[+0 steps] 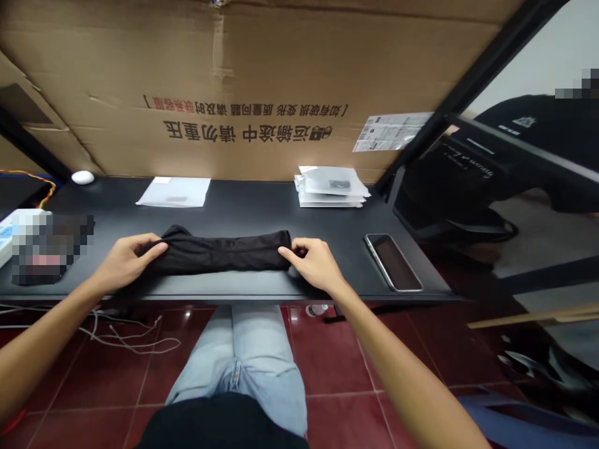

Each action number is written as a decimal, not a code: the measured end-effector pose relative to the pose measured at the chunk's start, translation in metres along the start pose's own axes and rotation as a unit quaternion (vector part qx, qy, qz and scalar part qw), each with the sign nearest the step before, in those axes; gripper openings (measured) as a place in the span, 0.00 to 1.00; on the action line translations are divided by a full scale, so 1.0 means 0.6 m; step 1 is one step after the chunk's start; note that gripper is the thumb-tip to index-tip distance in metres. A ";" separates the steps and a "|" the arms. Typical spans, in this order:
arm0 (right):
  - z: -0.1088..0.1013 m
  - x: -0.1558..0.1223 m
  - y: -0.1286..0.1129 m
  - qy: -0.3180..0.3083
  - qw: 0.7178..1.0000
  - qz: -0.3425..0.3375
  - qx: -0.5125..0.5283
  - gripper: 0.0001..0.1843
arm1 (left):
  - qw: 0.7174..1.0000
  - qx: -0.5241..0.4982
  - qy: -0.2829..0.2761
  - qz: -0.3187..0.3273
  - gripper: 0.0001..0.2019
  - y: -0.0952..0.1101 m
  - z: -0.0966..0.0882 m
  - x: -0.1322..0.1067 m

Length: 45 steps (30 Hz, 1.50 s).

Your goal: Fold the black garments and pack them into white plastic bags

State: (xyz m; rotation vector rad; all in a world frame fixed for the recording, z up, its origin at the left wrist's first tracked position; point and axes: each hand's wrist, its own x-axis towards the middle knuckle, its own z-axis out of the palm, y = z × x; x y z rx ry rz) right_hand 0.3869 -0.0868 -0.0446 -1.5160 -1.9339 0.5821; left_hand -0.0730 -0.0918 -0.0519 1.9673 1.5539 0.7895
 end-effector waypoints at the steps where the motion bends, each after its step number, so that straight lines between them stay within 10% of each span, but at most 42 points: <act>1: 0.003 0.006 0.000 0.001 1.000 0.010 -0.007 0.30 | 1.000 0.003 0.014 -0.011 0.25 0.001 0.005 0.008; 10: 0.030 0.018 -0.001 0.097 0.988 -0.082 -0.086 0.14 | 0.962 0.246 0.107 -0.041 0.27 -0.003 0.012 0.037; 13: 0.042 0.004 -0.020 0.042 0.978 -0.170 -0.117 0.26 | 0.954 0.273 0.100 -0.073 0.30 -0.010 -0.009 0.033; 18: 0.064 -0.011 -0.036 -0.117 0.959 -0.155 -0.205 0.47 | 0.966 0.205 0.014 -0.155 0.30 -0.010 -0.043 0.014; 30: 0.154 -0.002 -0.141 -0.135 0.926 -0.323 -0.143 0.48 | 0.996 0.001 -0.049 -0.077 0.23 -0.023 -0.049 0.009; 40: 0.253 0.031 -0.191 -0.129 0.926 -0.328 -0.133 0.48 | 0.964 0.124 0.234 -0.013 0.16 0.063 -0.039 0.033; 45: 0.240 0.032 -0.193 -0.084 0.930 -0.341 -0.113 0.36 | 0.947 0.191 0.241 0.094 0.11 0.126 0.035 0.045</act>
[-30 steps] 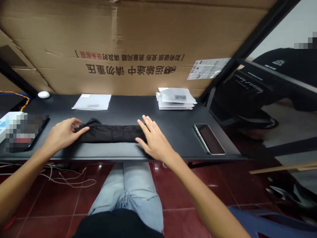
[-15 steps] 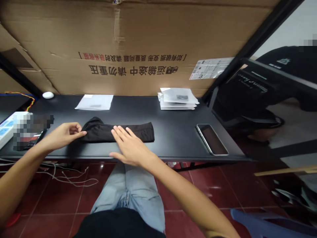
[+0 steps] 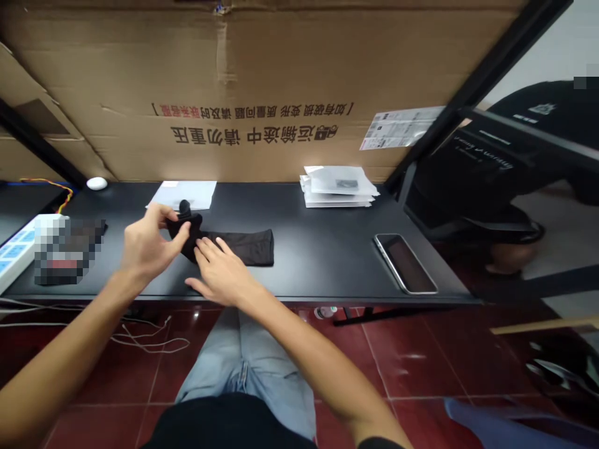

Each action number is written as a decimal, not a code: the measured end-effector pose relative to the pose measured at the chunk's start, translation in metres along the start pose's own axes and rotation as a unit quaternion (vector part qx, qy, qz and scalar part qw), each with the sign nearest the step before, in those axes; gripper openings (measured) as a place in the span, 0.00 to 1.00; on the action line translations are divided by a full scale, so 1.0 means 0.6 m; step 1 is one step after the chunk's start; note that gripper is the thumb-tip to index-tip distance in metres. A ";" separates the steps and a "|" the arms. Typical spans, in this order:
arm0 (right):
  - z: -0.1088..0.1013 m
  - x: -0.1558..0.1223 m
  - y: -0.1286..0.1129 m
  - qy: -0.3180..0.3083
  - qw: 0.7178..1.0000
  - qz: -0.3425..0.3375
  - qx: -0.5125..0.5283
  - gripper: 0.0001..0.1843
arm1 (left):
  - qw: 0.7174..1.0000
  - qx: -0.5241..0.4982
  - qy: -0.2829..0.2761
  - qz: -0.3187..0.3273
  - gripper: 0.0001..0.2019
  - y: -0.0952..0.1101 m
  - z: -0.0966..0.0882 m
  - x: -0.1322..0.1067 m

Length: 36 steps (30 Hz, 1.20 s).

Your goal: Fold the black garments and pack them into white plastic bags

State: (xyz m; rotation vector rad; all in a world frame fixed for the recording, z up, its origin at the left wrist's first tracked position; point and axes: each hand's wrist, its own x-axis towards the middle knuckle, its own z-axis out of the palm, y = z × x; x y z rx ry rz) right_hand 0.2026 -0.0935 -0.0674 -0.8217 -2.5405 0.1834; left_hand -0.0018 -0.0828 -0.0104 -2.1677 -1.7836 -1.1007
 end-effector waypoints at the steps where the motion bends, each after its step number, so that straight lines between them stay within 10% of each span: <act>1: -0.007 -0.009 0.003 0.021 1.000 0.012 0.008 0.31 | 1.000 0.000 -0.006 0.021 0.11 0.014 0.014 -0.005; 8: -0.058 -0.080 0.036 0.155 0.979 0.128 0.031 0.17 | 0.981 -0.002 -0.124 0.151 0.09 0.054 0.090 -0.047; 16: -0.053 -0.090 0.031 0.062 0.991 0.111 0.044 0.28 | 0.953 -0.097 -0.146 0.248 0.21 0.026 0.077 -0.080; 21: -0.054 -0.091 0.027 0.009 0.996 0.091 -0.004 0.28 | 0.995 -0.003 -0.072 0.071 0.19 -0.012 0.044 -0.077; 25: -0.046 -0.096 0.023 -0.005 0.995 0.093 -0.020 0.31 | 0.988 0.041 -0.140 -0.059 0.21 -0.033 0.037 -0.064; 36: -0.020 -0.100 0.000 -0.024 0.995 0.091 -0.017 0.42 | 0.968 -0.042 -0.215 -0.123 0.14 -0.003 0.049 -0.030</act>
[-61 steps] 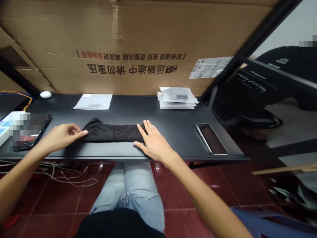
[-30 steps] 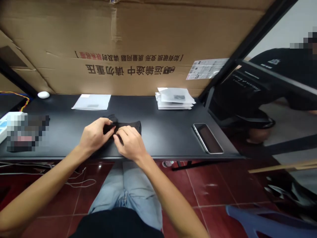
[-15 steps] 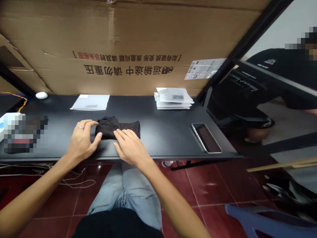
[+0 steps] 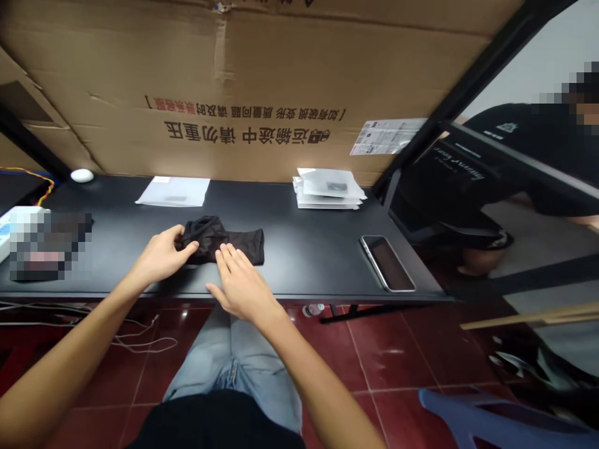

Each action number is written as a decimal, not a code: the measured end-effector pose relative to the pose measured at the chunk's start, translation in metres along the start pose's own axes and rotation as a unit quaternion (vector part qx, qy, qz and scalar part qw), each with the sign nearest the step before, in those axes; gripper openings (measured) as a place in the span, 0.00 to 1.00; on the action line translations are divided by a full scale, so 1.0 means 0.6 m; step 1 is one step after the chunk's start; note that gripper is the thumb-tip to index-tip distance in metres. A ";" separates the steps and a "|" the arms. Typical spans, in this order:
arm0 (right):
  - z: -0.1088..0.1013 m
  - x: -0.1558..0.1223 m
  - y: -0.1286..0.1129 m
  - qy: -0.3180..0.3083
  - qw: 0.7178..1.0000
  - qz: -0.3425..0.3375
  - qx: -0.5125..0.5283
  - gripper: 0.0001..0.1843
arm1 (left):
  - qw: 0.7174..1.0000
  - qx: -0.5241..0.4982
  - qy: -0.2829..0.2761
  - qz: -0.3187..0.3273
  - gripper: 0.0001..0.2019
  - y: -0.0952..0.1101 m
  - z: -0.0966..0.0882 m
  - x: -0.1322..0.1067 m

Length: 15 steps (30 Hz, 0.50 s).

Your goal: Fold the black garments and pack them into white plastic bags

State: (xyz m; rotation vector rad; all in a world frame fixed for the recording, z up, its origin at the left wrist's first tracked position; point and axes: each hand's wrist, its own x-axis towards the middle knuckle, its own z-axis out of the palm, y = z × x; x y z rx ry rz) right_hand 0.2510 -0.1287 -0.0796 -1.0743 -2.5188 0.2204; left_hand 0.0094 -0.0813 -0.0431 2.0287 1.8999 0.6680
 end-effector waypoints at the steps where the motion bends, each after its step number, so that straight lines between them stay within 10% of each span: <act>1: -0.001 0.003 -0.002 -0.001 1.000 -0.007 0.002 0.43 | 1.000 -0.008 0.011 -0.005 0.12 0.003 -0.002 0.000; 6: -0.013 0.008 0.001 0.020 0.998 -0.056 0.003 0.36 | 0.990 0.075 0.118 -0.029 0.16 0.015 -0.014 0.001; 15: -0.015 -0.005 0.040 0.147 0.984 0.071 0.073 0.19 | 0.981 0.099 0.152 0.065 0.23 0.066 0.014 0.011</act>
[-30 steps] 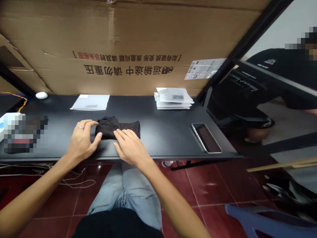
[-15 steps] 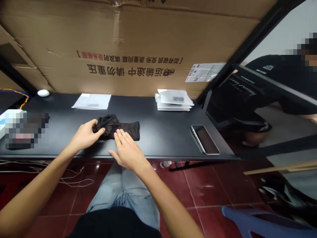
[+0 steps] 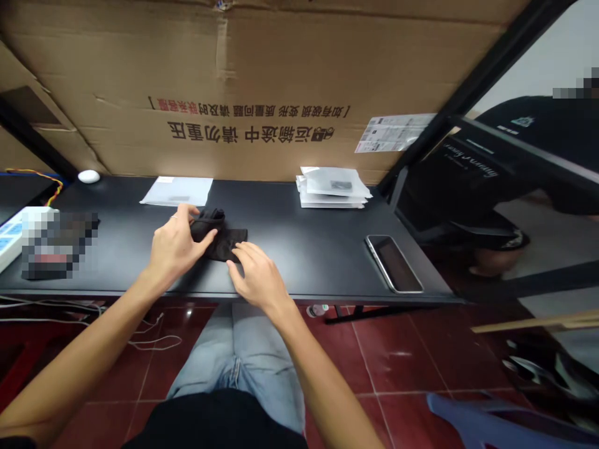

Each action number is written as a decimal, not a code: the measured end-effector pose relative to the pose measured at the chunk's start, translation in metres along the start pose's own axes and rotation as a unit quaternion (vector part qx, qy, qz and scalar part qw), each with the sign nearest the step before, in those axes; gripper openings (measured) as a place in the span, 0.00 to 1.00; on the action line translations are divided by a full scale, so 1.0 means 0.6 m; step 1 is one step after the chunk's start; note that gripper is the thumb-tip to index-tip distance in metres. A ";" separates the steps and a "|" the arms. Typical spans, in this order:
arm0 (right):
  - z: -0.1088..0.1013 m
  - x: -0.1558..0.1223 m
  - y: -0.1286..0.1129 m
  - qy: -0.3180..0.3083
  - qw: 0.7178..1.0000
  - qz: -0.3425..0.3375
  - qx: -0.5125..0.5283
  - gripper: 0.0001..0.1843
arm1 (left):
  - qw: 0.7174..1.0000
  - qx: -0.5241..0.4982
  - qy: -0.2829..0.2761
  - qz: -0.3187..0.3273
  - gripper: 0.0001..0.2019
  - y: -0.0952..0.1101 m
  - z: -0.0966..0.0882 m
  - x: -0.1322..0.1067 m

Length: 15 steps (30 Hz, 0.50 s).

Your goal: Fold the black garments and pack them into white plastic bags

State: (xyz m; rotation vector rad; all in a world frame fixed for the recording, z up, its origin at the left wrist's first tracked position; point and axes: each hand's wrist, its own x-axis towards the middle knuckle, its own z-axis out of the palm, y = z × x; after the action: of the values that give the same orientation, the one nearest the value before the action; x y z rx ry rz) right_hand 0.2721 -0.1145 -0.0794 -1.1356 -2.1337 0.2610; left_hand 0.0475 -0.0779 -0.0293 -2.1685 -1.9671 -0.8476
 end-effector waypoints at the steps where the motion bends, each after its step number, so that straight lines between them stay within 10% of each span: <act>1: 0.001 -0.001 0.002 0.010 1.000 0.002 0.012 0.18 | 1.000 -0.012 0.000 0.017 0.23 0.008 0.006 0.000; 8: -0.015 0.000 0.010 0.106 0.992 0.015 0.063 0.22 | 0.987 -0.075 -0.044 0.137 0.28 0.044 0.041 -0.018; 15: -0.019 0.002 0.029 0.032 0.999 -0.021 0.034 0.24 | 0.971 -0.186 -0.101 0.106 0.37 0.023 0.010 -0.028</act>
State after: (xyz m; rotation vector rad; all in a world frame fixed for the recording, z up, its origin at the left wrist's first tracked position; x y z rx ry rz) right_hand 0.2904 -0.1046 -0.0785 -1.0456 -2.0740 0.2730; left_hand 0.0624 -0.0925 -0.0382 -2.7161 -1.7207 -1.0689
